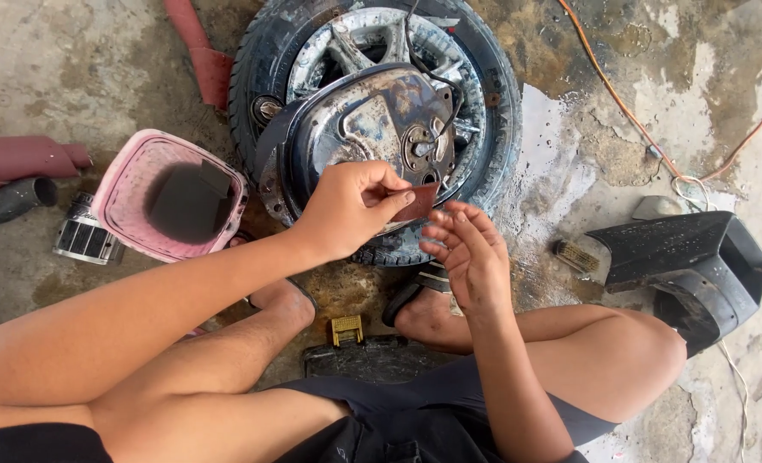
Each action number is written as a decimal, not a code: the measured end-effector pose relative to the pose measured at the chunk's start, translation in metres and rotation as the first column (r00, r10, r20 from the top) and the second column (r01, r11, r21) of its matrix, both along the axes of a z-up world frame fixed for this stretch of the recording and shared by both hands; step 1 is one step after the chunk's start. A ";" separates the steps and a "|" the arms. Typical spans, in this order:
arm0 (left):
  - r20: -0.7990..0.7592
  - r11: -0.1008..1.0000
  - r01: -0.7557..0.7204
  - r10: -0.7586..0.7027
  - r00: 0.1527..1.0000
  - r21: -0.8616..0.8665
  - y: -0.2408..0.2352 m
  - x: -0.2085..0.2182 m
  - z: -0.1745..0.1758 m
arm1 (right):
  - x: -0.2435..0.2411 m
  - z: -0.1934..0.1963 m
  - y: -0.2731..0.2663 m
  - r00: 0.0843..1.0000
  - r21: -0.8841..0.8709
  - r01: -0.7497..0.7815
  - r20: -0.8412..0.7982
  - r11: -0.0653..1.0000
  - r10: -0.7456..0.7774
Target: The person sits on the floor and uses a piece of sandpaper to sand the surface of a metal part resting on a tire. They repeatedly dip the sandpaper into a pink bucket of water and continue sanding the metal object.
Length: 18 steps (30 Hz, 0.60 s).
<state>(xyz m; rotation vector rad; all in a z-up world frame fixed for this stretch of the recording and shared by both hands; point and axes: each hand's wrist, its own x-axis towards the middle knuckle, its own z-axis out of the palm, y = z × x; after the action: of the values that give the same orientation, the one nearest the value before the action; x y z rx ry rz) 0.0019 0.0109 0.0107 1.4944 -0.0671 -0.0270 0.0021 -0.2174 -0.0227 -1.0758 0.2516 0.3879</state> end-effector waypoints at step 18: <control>0.382 0.554 -0.260 -0.114 0.917 0.791 0.087 0.018 0.026 | -0.019 -0.010 0.054 0.846 -0.552 -0.384 0.110 0.740 0.521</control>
<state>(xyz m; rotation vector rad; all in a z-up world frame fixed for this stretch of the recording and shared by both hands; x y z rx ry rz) 0.0195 0.0976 0.0365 2.4686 -0.3633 0.3748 -0.0172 -0.1632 -0.0325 -1.7167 -0.1719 0.6383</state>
